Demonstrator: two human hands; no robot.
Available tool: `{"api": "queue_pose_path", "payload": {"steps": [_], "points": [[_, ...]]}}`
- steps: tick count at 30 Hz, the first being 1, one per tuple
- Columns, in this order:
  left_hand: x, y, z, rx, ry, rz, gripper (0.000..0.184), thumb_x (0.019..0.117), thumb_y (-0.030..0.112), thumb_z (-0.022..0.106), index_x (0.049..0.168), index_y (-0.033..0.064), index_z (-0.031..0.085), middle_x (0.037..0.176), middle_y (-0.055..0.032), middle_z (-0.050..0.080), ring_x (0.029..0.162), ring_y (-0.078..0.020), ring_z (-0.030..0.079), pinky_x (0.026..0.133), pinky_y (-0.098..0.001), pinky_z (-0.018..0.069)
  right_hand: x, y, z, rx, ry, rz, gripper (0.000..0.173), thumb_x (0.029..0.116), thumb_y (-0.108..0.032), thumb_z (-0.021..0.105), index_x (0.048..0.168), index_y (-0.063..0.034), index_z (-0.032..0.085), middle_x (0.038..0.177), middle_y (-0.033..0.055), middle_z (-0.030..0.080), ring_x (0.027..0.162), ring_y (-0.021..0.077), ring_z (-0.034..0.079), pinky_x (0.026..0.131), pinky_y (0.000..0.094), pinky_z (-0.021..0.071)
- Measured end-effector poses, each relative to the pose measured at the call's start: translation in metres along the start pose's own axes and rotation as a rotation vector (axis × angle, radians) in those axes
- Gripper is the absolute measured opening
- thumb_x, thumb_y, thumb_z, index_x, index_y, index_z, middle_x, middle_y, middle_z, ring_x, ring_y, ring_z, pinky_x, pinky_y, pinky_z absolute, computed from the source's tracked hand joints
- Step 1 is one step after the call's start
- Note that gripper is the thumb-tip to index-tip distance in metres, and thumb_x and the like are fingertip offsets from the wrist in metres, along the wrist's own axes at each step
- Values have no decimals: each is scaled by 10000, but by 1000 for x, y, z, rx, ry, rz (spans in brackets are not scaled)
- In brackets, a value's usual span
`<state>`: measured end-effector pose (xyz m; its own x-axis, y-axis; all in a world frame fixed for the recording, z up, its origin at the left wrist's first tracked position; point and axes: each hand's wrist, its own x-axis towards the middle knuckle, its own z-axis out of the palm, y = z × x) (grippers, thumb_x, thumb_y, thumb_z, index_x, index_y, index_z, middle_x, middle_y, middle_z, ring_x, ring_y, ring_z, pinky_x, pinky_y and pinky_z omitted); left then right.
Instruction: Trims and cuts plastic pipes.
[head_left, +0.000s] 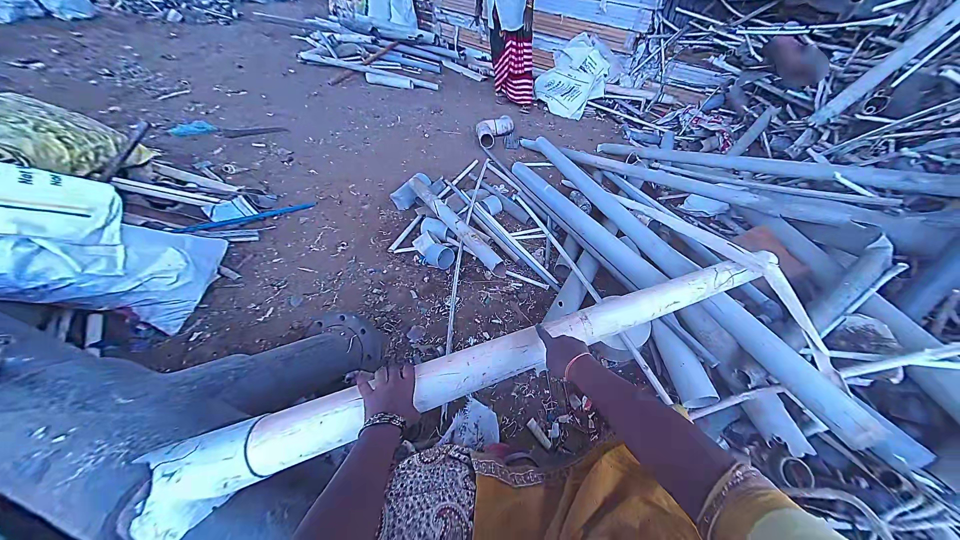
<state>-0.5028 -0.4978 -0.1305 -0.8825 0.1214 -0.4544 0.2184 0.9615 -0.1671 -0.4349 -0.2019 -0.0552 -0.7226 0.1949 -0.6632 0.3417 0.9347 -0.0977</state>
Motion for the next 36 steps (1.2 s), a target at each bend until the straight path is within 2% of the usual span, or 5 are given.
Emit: {"api": "queue_pose_path", "payload": {"steps": [9,16,23,29,36], "points": [[-12,2,-6,1,-24,86,1073,745,422,894,1574,38,332,1582,-262,375,1509,-437,293,1203,-695,137,36,68,-24,264,-30,15,691,1095,-204,457,1676,-233,84,1363,256,573,1043,374,642,886,534,514],[-8,7,-5,5,-45,101,1114,728,461,896,1582,43,315,1598,-267,351,1500,-443,307,1202,-676,169,-24,-27,19,-107,-13,-126,839,1022,-66,491,1674,-354,48,1245,247,674,1151,459,660,889,635,530],[-12,6,-7,9,-49,110,1117,699,481,911,1551,23,351,1570,-285,376,1492,-455,310,1193,-686,182,13,133,-28,-27,75,328,788,998,-151,509,1675,-240,115,1397,258,603,1290,443,594,997,646,484],[-9,8,-6,-5,-51,95,1128,691,478,912,1555,26,345,1576,-268,377,1496,-448,306,1182,-677,225,-18,20,17,-92,8,-18,782,1044,-144,471,1674,-349,56,1246,258,673,1140,472,661,892,658,524],[-6,-15,-27,-122,-201,151,1158,675,525,934,1579,99,349,1613,-206,352,1519,-424,268,1165,-676,271,10,157,-23,-48,123,362,804,988,-116,528,1674,-257,132,1355,276,624,1252,475,610,965,666,492]]}}
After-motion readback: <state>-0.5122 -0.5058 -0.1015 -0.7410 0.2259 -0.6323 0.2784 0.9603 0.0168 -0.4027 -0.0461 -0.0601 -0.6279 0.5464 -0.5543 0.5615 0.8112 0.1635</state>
